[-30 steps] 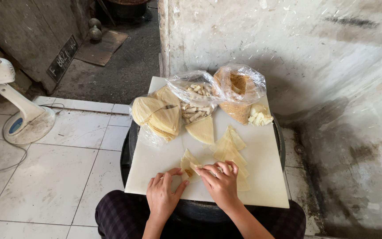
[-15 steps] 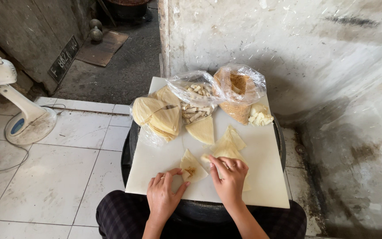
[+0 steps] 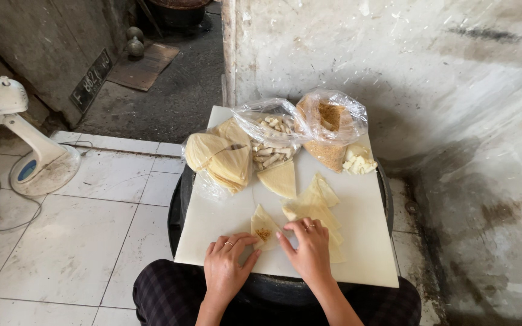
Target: The person places a grainy filling onto thin triangular wrappers and folds them into small packets. They repeat this process with several wrappers, placing the finished items on the cutting board.
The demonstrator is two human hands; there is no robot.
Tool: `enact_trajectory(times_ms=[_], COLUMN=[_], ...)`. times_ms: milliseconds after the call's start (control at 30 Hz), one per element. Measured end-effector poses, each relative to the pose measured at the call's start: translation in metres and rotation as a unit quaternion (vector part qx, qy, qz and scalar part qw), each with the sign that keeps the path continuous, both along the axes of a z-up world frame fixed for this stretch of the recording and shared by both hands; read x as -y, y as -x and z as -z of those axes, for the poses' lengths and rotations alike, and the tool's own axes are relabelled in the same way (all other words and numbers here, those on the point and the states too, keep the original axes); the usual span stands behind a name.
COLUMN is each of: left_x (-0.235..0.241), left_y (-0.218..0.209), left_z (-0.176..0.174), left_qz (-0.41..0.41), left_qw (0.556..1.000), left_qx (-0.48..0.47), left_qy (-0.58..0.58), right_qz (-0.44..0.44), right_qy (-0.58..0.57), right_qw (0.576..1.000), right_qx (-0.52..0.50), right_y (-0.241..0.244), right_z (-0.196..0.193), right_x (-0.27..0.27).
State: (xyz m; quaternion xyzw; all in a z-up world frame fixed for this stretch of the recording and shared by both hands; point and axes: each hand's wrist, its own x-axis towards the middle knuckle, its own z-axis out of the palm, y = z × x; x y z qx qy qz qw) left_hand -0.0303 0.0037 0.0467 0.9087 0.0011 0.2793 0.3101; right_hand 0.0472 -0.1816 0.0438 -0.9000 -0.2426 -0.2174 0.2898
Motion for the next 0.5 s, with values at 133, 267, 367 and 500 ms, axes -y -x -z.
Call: enact_trajectory(times_ms=[133, 267, 367, 500], left_x=[-0.003, -0.002, -0.002, -0.001], left_y=[0.002, 0.0, -0.001, -0.002], left_z=[-0.005, -0.006, -0.005, -0.002], left_qz=[0.015, 0.011, 0.009, -0.002], left_qw=[1.0, 0.999, 1.0, 1.0], left_qx=[-0.022, -0.043, -0.025, -0.006], left_qy=[0.01, 0.012, 0.003, 0.008], right_qz=[-0.03, -0.06, -0.066, -0.117], right_qy=[0.019, -0.027, -0.111, -0.18], right_qw=[0.999, 0.997, 0.99, 0.972], right_qx=[-0.017, -0.028, -0.061, -0.097], right_y=[0.006, 0.007, 0.008, 0.01], right_z=[-0.001, 0.004, 0.007, 0.011], right_x=[-0.006, -0.012, -0.016, -0.02])
